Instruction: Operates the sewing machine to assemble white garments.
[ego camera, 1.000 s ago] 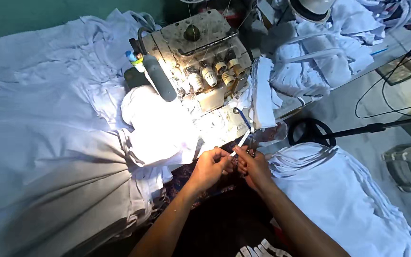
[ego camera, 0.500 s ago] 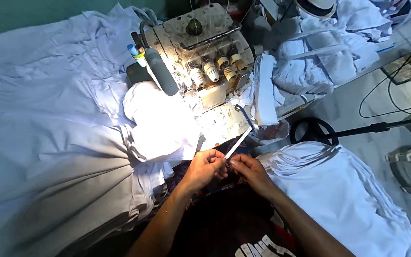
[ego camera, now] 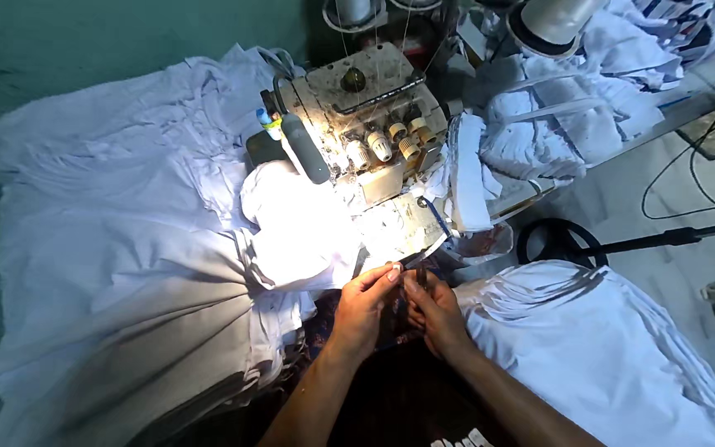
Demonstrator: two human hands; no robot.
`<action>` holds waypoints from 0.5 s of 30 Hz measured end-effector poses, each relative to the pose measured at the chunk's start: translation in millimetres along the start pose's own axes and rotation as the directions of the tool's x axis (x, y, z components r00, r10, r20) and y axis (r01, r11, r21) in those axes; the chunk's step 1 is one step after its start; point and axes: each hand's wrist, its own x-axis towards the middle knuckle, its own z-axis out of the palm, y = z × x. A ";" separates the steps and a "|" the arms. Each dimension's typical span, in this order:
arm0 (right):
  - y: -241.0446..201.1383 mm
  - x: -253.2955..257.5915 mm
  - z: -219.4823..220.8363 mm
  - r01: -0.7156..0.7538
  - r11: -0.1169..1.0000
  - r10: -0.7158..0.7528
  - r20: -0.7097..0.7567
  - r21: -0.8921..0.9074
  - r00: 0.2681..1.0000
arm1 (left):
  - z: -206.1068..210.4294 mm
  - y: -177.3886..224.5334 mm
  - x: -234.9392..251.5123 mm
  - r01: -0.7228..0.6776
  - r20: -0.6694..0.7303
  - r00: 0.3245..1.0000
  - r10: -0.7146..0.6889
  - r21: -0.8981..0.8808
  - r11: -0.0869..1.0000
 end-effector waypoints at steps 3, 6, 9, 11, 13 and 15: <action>-12.8 10.0 26.7 0.017 0.999 -0.015 -0.029 0.045 0.999 | 7.5 8.9 -6.4 -0.023 -0.048 0.999 0.014 -0.186 0.982; -28.8 24.6 31.2 0.157 0.978 -0.144 0.106 -0.134 0.984 | 0.7 24.6 -10.6 -0.173 -0.106 0.981 0.164 -0.088 0.981; -52.1 39.8 24.8 0.309 0.883 -0.179 0.357 -0.353 0.917 | -18.0 50.3 -17.2 -0.340 -0.021 0.931 0.365 0.322 0.884; -68.7 48.9 23.6 0.366 0.812 -0.126 0.477 -0.454 0.870 | -27.2 71.5 -25.0 -0.357 0.076 0.920 0.384 0.563 0.745; -83.3 55.8 24.5 0.401 0.758 -0.052 0.566 -0.515 0.823 | -32.6 87.4 -30.9 -0.344 0.142 0.926 0.350 0.699 0.627; -94.5 60.9 26.9 0.436 0.706 0.019 0.630 -0.558 0.776 | -35.4 98.0 -33.7 -0.347 0.204 0.929 0.308 0.766 0.541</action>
